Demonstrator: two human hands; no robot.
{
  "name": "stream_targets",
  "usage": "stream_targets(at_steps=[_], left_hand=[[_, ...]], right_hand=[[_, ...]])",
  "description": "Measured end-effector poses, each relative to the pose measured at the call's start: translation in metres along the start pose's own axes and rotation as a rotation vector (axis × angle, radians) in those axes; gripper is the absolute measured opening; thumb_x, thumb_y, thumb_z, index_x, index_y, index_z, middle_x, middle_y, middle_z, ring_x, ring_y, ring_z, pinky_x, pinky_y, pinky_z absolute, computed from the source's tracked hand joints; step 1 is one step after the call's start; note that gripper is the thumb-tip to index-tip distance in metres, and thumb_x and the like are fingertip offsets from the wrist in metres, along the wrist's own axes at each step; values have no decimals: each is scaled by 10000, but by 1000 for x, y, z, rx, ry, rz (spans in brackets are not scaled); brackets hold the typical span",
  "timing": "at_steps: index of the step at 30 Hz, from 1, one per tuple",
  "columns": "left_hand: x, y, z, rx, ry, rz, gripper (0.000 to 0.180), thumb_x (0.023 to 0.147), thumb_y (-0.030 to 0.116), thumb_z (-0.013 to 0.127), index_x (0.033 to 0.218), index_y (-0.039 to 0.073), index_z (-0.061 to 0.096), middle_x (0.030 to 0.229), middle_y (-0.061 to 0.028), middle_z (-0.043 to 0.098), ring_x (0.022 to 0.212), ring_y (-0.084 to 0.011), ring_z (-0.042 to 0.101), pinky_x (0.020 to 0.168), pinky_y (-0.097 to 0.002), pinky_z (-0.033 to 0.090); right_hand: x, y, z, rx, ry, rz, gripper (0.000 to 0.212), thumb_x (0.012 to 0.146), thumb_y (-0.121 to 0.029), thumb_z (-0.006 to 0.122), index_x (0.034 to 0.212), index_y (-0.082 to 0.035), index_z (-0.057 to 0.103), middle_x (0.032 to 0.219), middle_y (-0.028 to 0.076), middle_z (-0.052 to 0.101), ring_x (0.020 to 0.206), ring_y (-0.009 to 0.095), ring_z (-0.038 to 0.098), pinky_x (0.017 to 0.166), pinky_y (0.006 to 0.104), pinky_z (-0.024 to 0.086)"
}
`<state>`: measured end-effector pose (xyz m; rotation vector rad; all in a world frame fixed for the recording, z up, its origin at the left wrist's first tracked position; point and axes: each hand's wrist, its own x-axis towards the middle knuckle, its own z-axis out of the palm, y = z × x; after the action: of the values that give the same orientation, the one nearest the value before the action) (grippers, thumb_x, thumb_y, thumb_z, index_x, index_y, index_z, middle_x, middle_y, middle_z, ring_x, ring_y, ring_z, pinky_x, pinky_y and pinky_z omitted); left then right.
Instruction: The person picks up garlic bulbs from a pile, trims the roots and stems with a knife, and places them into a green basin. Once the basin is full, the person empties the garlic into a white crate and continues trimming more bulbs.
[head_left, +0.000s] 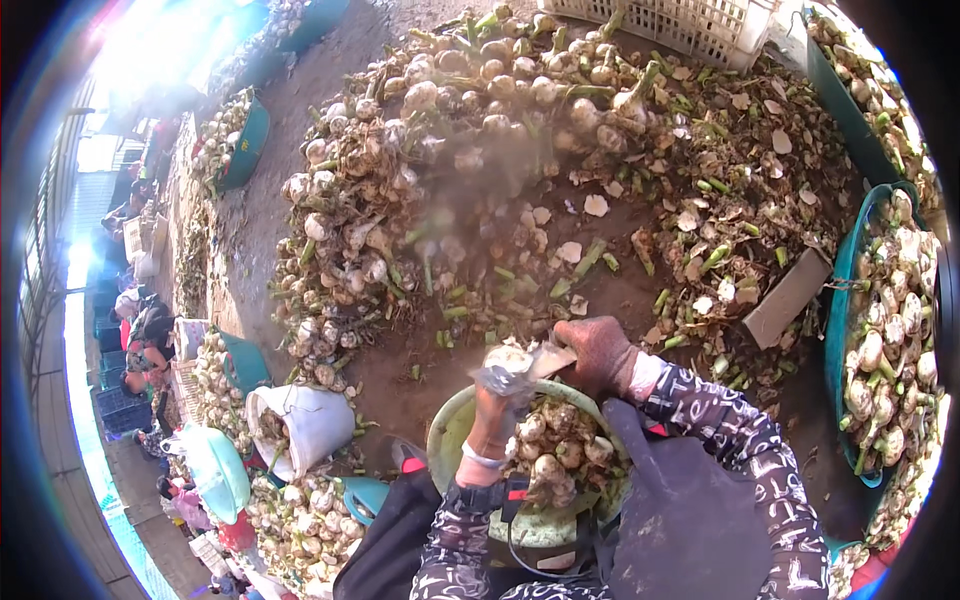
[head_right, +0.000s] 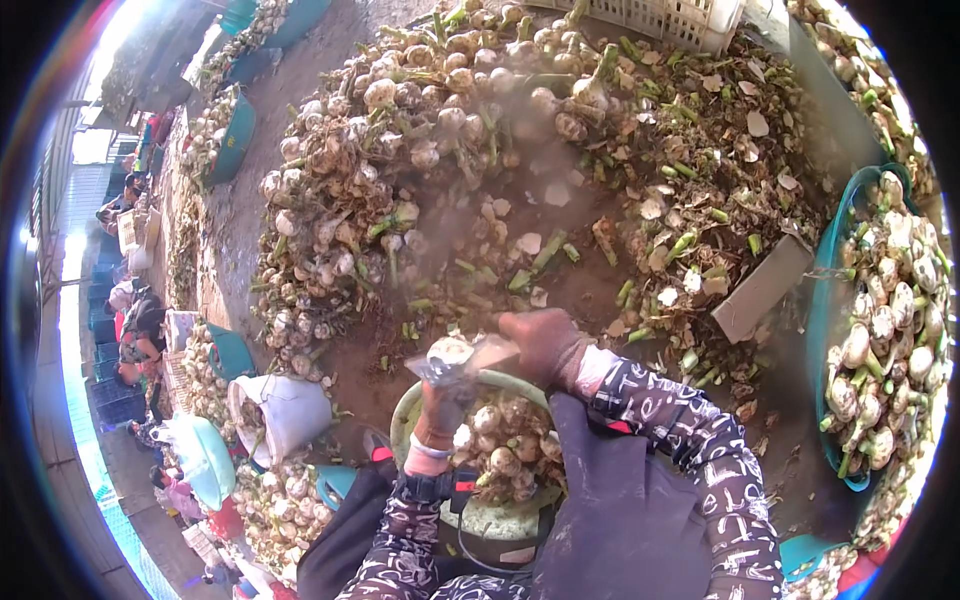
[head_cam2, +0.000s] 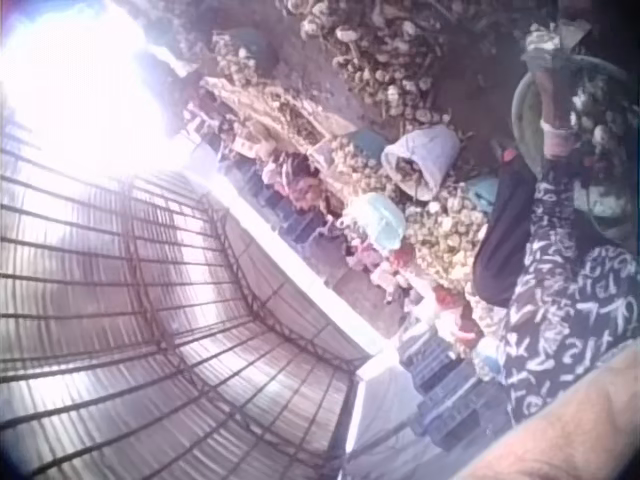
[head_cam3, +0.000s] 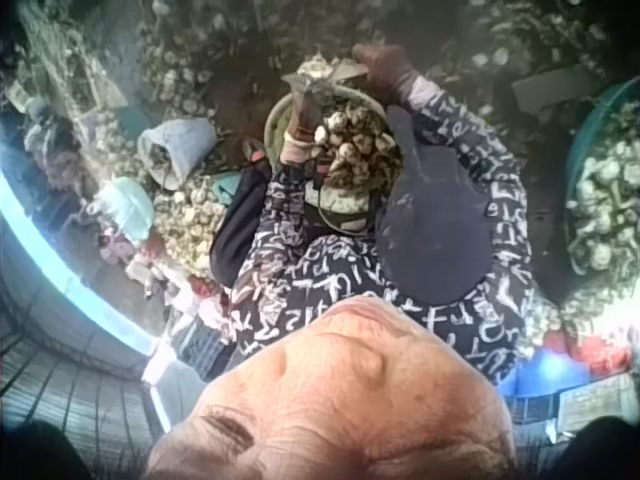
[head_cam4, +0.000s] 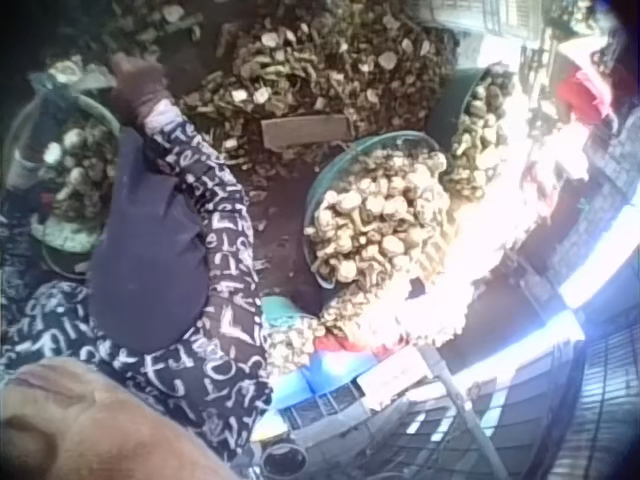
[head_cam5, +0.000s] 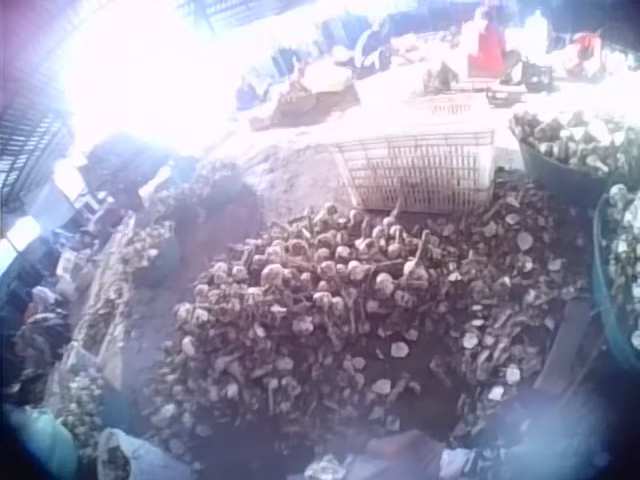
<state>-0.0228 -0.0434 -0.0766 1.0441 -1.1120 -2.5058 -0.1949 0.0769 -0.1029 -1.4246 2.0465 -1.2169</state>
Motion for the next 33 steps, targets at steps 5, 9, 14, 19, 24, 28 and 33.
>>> stream_targets(at_steps=[5, 9, 14, 19, 24, 28, 33], left_hand=[[-23, 54, 87, 403, -383, 146, 750, 653, 236, 820, 1253, 39, 415, 1172, -108, 551, 1038, -210, 560, 957, -351, 424], [12, 49, 15, 1307, -93, 660, 706, 687, 278, 825, 1224, 20, 445, 1092, -99, 562, 1018, -187, 565, 858, -307, 489], [11, 36, 9, 204, 84, 450, 489, 827, 138, 660, 1260, 59, 446, 1116, -79, 565, 968, -203, 602, 835, -344, 532], [12, 19, -1, -297, 88, 315, 441, 840, 167, 571, 1261, 70, 482, 1218, -135, 554, 1052, -281, 584, 927, -439, 487], [-13, 11, 6, -593, 9, 298, 503, 853, 279, 548, 1308, 83, 457, 1311, -104, 503, 1104, -299, 547, 945, -443, 465], [-27, 95, 7, 675, -660, 5, 728, 684, 269, 804, 1296, 74, 462, 1135, -73, 524, 1025, -169, 529, 850, -308, 461], [62, 106, -19, 1026, -160, 14, 567, 753, 281, 734, 1221, 38, 525, 1097, -139, 624, 1030, -239, 578, 900, -352, 455]], right_hand=[[-13, 64, -74, -336, 32, 639, 417, 789, -484, 589, 825, -76, 664, 701, 193, 643, 702, 367, 651, 657, 434, 522], [-8, 45, -31, -185, -28, 552, 327, 789, -383, 611, 821, -60, 651, 740, 208, 638, 767, 373, 637, 682, 442, 510], [-19, 29, -14, 53, 2, 652, 353, 798, -432, 610, 791, -82, 653, 747, 203, 638, 757, 385, 629, 674, 444, 500], [39, -17, -37, 207, 155, 470, 337, 822, -374, 613, 784, -39, 632, 766, 198, 644, 737, 377, 640, 649, 432, 493], [46, -40, -26, 196, -144, 334, 357, 830, -362, 549, 925, -36, 660, 848, 234, 647, 796, 383, 641, 745, 434, 518], [-33, 29, 3, 51, -325, 571, 365, 737, -357, 588, 952, -79, 686, 910, 251, 644, 884, 403, 624, 812, 459, 496], [-43, 45, -20, 19, -308, 763, 378, 755, -367, 600, 964, -63, 680, 874, 242, 649, 867, 404, 619, 792, 445, 492]])
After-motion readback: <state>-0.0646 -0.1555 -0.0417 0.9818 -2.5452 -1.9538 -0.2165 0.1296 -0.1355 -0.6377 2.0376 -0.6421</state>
